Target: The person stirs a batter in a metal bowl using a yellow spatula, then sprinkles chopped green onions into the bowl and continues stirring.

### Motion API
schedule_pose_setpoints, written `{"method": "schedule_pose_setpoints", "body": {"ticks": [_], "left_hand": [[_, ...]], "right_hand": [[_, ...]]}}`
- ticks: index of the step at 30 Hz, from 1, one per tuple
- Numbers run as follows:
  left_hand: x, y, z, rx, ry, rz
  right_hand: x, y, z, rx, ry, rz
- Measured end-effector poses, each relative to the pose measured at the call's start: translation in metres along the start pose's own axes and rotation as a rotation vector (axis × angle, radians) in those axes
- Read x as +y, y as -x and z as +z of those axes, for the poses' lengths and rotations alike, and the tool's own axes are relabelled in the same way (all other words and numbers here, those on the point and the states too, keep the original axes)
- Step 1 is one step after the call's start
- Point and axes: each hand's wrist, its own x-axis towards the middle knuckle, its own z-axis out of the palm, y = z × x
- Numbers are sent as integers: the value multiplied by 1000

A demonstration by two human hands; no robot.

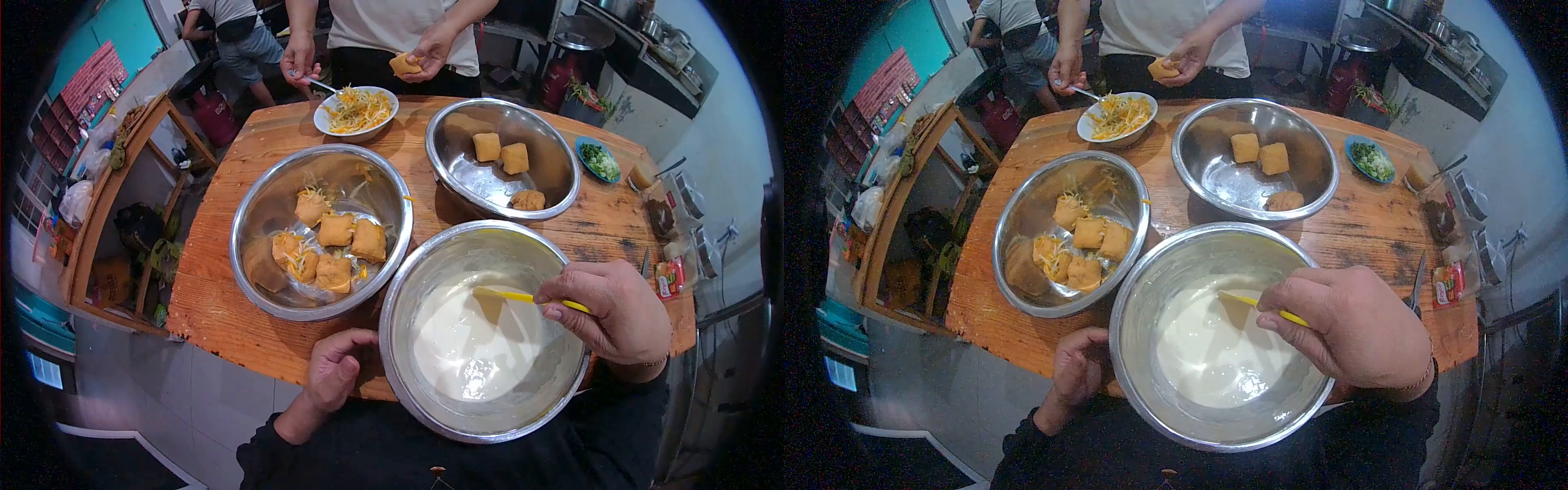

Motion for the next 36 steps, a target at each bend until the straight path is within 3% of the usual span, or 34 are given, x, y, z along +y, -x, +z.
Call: {"method": "schedule_pose_setpoints", "body": {"ticks": [4, 10, 16, 24, 27, 34, 36], "left_hand": [[2, 2, -2, -11, -31, -20], [1, 2, 0, 13, -30, -21], [1, 4, 1, 16, 25, -40], [1, 0, -2, -60, -38, 23], [9, -3, -1, -115, -192, 72], [18, -3, 2, -152, -194, -21], [22, -5, 5, -176, -190, -36]], "right_hand": [[0, 0, -1, -6, -30, -23], [-5, 3, 3, 319, -172, -158], [-9, 7, 3, 454, -269, -108], [-7, 9, -3, 310, -213, -86], [-8, 8, -4, 277, -190, -21], [9, -6, 9, 318, -64, 98], [6, -12, 12, 199, -34, 25]]}}
